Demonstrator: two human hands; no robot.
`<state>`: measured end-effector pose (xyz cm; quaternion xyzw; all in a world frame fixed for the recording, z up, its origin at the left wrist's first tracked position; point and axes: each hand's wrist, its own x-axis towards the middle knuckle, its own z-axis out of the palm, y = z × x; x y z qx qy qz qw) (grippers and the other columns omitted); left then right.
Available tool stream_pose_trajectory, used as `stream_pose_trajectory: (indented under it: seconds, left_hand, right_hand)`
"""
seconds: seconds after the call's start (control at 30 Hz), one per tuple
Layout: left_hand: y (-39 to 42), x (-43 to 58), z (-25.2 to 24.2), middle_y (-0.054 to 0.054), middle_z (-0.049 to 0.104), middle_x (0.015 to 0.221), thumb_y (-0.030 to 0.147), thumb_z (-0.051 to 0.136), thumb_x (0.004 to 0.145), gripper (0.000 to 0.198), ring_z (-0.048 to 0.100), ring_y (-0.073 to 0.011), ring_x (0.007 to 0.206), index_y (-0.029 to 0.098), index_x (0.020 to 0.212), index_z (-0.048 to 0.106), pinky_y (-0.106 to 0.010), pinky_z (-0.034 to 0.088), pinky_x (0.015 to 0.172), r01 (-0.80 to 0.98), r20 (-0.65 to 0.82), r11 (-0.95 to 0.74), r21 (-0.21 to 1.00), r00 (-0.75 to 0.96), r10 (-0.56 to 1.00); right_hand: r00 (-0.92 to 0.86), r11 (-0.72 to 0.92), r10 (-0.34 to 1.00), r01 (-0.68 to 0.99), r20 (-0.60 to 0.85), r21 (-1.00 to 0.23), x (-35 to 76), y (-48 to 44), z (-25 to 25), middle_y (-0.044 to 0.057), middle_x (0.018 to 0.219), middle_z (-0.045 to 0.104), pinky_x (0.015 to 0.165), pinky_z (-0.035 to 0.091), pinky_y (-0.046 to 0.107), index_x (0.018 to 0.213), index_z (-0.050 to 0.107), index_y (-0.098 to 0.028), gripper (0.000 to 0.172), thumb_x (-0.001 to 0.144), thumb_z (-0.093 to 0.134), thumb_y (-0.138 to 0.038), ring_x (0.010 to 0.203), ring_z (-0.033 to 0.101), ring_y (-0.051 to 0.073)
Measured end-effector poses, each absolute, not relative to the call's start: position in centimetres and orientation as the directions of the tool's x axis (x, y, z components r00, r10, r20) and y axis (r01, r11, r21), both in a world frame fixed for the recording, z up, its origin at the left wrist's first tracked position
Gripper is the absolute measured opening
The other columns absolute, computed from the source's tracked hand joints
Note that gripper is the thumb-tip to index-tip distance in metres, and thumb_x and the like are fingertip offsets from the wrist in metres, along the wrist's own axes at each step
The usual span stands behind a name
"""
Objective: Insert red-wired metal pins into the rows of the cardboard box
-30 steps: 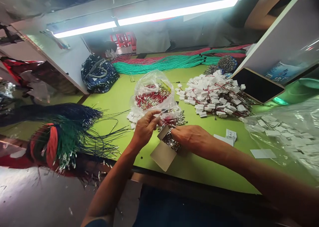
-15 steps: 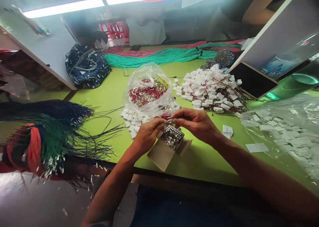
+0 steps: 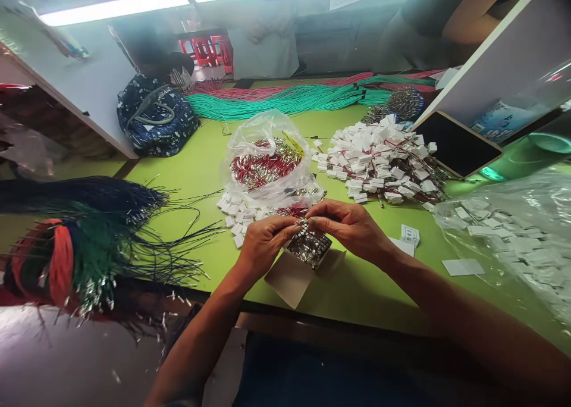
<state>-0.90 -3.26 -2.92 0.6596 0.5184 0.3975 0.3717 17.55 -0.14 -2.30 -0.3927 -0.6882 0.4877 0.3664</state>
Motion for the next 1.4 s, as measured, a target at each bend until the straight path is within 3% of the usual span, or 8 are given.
stream_pose_trajectory:
  seconds: [0.37,0.63,0.77,0.97,1.2,1.4]
  left_hand:
    - [-3.5,-0.9,-3.2,-0.004,0.071,0.079,0.032,0.050,0.089,0.025,0.062,-0.0148,0.069,0.020,0.090,0.072,-0.025,0.047,0.067,0.588,0.357,-0.429,0.685,0.242,0.902]
    - [-3.8,-1.1,-4.1,-0.005,0.069,0.074,0.026,0.045,0.092,0.025,0.060,-0.0149,0.068,0.016,0.090,0.068,-0.025,0.045,0.065,0.782,0.533,-0.578,0.235,0.393,0.749]
    - [-3.7,-1.4,-4.2,-0.003,0.066,0.069,0.019,0.046,0.091,0.020,0.057,-0.0134,0.063,0.017,0.089,0.065,-0.024,0.042,0.059,0.785,0.537,-0.611,0.105,0.472,0.699]
    - [-3.6,-1.4,-4.0,-0.003,0.065,0.068,0.015,0.048,0.089,0.014,0.056,-0.0126,0.061,0.014,0.087,0.062,-0.023,0.043,0.058,0.739,0.619,-0.669,0.080,0.489,0.614]
    - [-3.6,-1.4,-4.6,-0.002,0.063,0.066,0.014,0.053,0.086,0.009,0.054,-0.0140,0.060,0.012,0.087,0.062,-0.025,0.042,0.056,0.721,0.604,-0.690,0.055,0.526,0.598]
    - [-2.7,-1.6,-3.7,-0.008,0.070,0.090,0.026,0.051,0.089,0.024,0.062,-0.0183,0.080,0.012,0.105,0.061,-0.029,0.050,0.071,0.768,0.558,-0.620,0.161,0.447,0.699]
  right_hand:
    - [-0.457,0.233,0.882,0.214,0.113,-0.949,17.5,-0.1,-2.1,0.000,0.064,0.062,0.056,0.044,0.024,0.078,0.063,-0.016,0.017,0.081,0.057,-0.031,0.057,0.055,0.011]
    - [-0.532,0.603,0.768,0.413,0.356,-0.683,18.0,-0.7,-1.8,0.001,0.067,0.066,0.057,0.041,0.021,0.077,0.062,-0.017,0.014,0.086,0.052,-0.023,0.058,0.057,0.011]
    - [-0.549,0.653,0.739,0.440,0.390,-0.617,17.9,-1.0,-2.2,0.001,0.068,0.065,0.058,0.042,0.020,0.078,0.061,-0.018,0.015,0.087,0.050,-0.022,0.058,0.056,0.011]
    - [-0.531,0.559,0.784,0.375,0.323,-0.739,17.6,-1.0,-2.0,-0.001,0.065,0.064,0.053,0.040,0.018,0.078,0.060,-0.017,0.014,0.087,0.053,-0.024,0.055,0.055,0.010]
    - [-0.524,0.505,0.810,0.394,0.264,-0.768,17.6,-1.3,-1.9,-0.001,0.064,0.064,0.052,0.039,0.019,0.077,0.062,-0.016,0.014,0.085,0.053,-0.024,0.054,0.054,0.009]
    - [-0.527,0.516,0.814,0.458,0.246,-0.724,18.7,1.4,-2.8,0.000,0.068,0.067,0.055,0.040,0.020,0.084,0.066,-0.016,0.017,0.086,0.053,-0.026,0.056,0.056,0.010]
